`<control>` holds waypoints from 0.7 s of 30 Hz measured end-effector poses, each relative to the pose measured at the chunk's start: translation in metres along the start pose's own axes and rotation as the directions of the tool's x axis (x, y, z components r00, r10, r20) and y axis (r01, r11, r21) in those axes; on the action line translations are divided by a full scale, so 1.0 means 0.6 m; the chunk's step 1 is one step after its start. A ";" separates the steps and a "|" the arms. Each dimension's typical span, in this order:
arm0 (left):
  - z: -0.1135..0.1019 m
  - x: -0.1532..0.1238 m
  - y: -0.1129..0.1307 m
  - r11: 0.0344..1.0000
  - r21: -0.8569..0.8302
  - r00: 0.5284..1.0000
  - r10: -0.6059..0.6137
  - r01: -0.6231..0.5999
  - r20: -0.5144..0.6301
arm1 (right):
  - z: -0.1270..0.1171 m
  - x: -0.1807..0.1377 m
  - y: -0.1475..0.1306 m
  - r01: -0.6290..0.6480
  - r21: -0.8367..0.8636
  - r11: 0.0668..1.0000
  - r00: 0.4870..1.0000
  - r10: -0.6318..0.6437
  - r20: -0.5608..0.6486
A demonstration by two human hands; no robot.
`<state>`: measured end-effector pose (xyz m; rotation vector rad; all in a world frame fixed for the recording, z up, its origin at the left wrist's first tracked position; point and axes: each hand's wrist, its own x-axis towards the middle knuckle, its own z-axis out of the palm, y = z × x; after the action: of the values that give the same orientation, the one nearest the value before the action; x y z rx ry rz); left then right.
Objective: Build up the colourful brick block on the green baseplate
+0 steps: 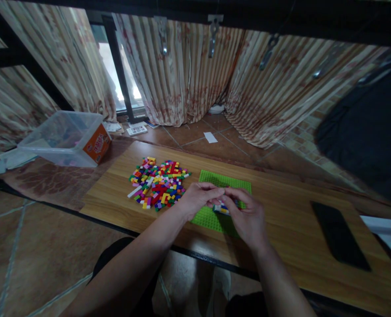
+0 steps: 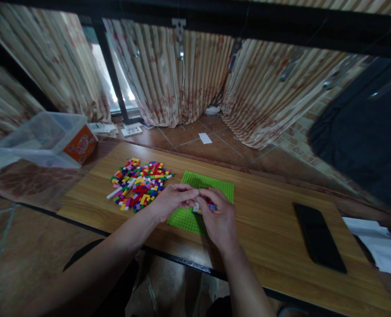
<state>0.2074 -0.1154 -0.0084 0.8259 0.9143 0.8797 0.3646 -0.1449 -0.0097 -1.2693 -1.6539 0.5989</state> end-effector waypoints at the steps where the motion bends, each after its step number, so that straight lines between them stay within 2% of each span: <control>1: 0.000 0.000 0.000 1.000 0.004 1.000 -0.001 0.001 0.001 | 0.000 0.000 0.000 -0.003 0.017 1.000 1.000 0.003 0.001; 7: 0.003 -0.001 0.000 1.000 0.019 1.000 -0.005 0.005 0.024 | -0.011 0.005 0.003 0.005 0.049 0.999 1.000 -0.006 0.016; 10: 0.003 0.002 -0.002 0.999 0.033 1.000 0.002 -0.002 -0.013 | -0.028 0.009 0.017 -0.035 0.010 0.999 0.998 0.035 -0.059; 13: 0.003 0.006 -0.004 0.993 0.111 0.996 0.035 -0.026 -0.078 | -0.047 0.011 0.041 -0.148 -0.061 0.987 0.979 0.138 -0.150; 16: 0.003 0.007 -0.005 0.983 0.181 0.994 0.051 -0.032 -0.101 | -0.058 0.010 0.061 -0.218 -0.140 0.966 0.970 0.198 -0.143; 21: 0.005 0.007 -0.006 0.981 0.191 0.995 0.038 -0.019 -0.095 | -0.048 0.009 0.061 -0.187 -0.170 0.967 0.981 0.175 -0.085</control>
<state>0.2128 -0.1138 -0.0115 0.9685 1.0875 0.8734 0.4068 -0.1319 -0.0247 -1.5666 -1.5717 0.5183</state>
